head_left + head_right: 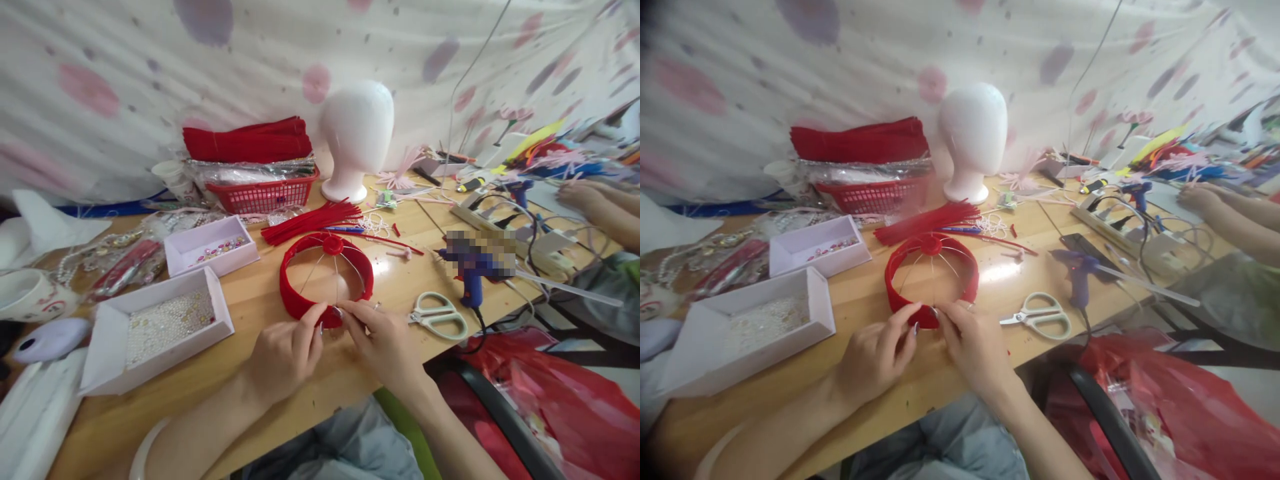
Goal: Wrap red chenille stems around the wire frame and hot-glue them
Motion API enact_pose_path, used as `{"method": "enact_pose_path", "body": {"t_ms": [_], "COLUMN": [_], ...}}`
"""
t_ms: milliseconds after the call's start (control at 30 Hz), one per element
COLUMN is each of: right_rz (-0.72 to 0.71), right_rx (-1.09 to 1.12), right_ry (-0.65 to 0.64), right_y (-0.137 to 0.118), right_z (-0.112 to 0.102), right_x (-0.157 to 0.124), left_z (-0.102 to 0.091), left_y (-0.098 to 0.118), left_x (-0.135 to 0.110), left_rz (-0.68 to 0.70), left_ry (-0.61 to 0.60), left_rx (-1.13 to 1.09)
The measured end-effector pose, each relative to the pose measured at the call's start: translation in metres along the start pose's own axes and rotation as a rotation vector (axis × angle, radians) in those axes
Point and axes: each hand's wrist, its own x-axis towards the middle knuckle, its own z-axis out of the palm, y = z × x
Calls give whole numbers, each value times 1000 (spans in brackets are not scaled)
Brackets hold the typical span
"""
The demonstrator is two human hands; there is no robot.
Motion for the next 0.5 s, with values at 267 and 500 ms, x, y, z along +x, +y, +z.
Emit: {"method": "enact_pose_path", "body": {"t_ms": [267,500], "right_rz": [91,580], "right_rx": [88,-327], "right_ry": [-92,558], "right_y": [-12,96], "right_z": [-12,-82], "right_x": [-22,-46], "left_z": [4,6], "left_y": [1,-8], "left_x": [-5,-5], "left_rz": [10,30], "left_ry": [-66,-24], "left_rx": [118,121]}}
